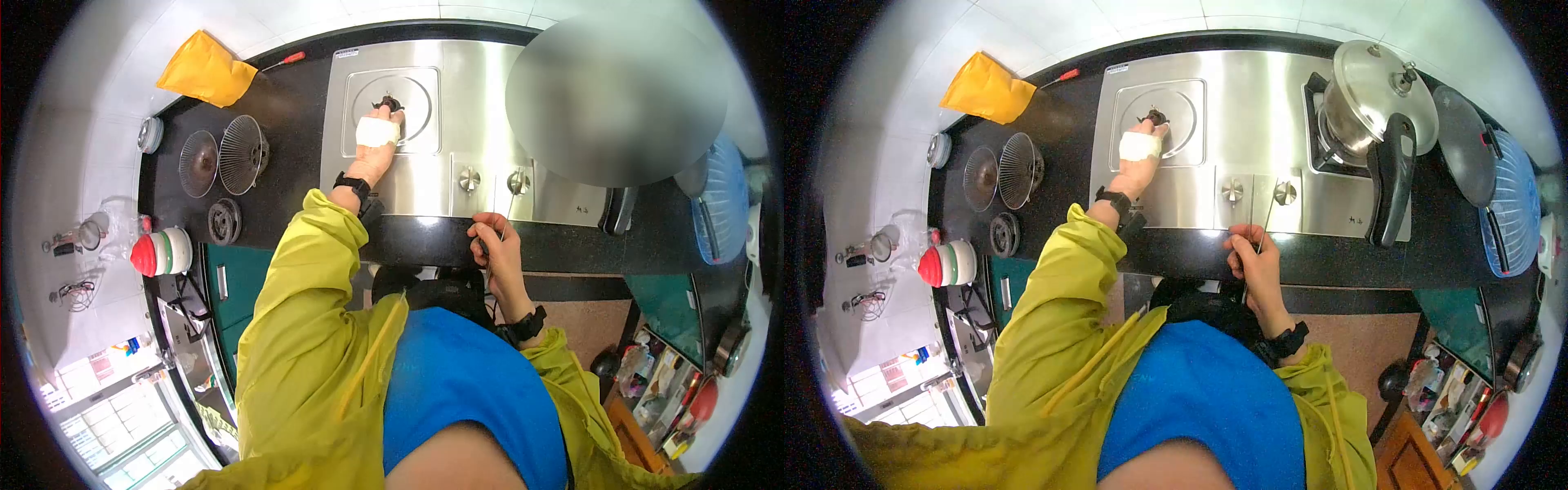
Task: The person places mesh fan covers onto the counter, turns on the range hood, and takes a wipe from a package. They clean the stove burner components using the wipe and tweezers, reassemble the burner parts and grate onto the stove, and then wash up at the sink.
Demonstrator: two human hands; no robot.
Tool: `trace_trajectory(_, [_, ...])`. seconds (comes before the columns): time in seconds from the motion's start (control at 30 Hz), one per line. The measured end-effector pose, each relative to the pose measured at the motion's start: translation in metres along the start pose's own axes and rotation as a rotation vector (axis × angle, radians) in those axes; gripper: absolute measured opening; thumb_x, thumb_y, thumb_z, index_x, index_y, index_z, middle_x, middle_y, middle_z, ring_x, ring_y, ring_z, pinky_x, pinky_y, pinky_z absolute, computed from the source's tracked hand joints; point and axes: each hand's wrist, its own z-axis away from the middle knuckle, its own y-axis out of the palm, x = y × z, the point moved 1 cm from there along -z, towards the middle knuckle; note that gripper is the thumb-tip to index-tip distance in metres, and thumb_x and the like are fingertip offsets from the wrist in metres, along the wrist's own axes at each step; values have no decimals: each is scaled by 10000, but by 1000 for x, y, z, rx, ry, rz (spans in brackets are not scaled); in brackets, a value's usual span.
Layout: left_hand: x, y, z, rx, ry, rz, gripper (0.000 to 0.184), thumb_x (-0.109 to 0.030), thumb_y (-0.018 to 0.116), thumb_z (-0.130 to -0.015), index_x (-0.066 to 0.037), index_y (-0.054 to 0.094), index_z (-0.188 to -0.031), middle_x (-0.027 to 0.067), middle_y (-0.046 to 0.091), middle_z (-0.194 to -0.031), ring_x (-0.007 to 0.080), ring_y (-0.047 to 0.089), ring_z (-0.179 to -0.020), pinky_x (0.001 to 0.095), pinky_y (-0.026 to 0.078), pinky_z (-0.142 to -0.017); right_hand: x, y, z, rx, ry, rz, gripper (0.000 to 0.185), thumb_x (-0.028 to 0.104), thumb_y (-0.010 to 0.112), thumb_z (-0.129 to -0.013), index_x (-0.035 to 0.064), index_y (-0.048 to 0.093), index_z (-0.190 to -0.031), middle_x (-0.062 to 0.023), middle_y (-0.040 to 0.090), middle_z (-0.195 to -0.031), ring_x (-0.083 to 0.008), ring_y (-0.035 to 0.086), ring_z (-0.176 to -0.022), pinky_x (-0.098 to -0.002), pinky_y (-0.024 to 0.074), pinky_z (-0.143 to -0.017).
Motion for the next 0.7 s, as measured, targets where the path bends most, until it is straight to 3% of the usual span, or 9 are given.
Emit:
trace_trajectory(0.17, [4, -7, 4, -38, 59, 49, 392, 5, 623, -773, -108, 635, -1149, 134, 566, -938, 344, 582, -880, 452, 482, -763, 9, -15, 6, -46, -21, -13, 165, 123, 631, -937, 45, 607, -1080, -30, 633, -856, -53, 499, -579, -197, 339, -470])
trace_trajectory(0.23, [9, -8, 5, 63, 61, 6, 285, -80, 598, -856, -77, 637, -1138, 133, 577, -1010, 321, 590, -953, 438, 486, -849, 9, -23, 8, -51, -35, -20, 164, 123, 628, -938, 43, 607, -1079, -32, 632, -856, -52, 496, -578, -197, 335, -469])
trace_trajectory(0.4, [7, -8, 4, 68, -45, 54, 268, -61, 581, -853, -81, 652, -1110, 125, 576, -977, 325, 587, -953, 440, 482, -846, 13, -24, 5, -58, -41, -3, 163, 118, 624, -939, 38, 609, -1080, -42, 628, -854, -51, 483, -568, -200, 324, -466])
trace_trajectory(0.57, [13, -14, 12, 54, -49, -8, 357, -10, 644, -775, -95, 667, -1121, 115, 590, -962, 324, 597, -931, 434, 491, -837, 18, -28, 12, -49, -57, -27, 158, 107, 622, -939, 32, 611, -1078, -45, 626, -853, -52, 475, -556, -200, 314, -457])
trace_trajectory(0.7, [7, -15, 8, 8, -117, -35, 285, -3, 660, -754, -79, 702, -1026, 129, 613, -913, 341, 621, -876, 460, 502, -803, 17, -29, 14, -47, -57, -36, 157, 104, 617, -942, 29, 608, -1080, -44, 625, -852, -53, 476, -556, -200, 319, -452])
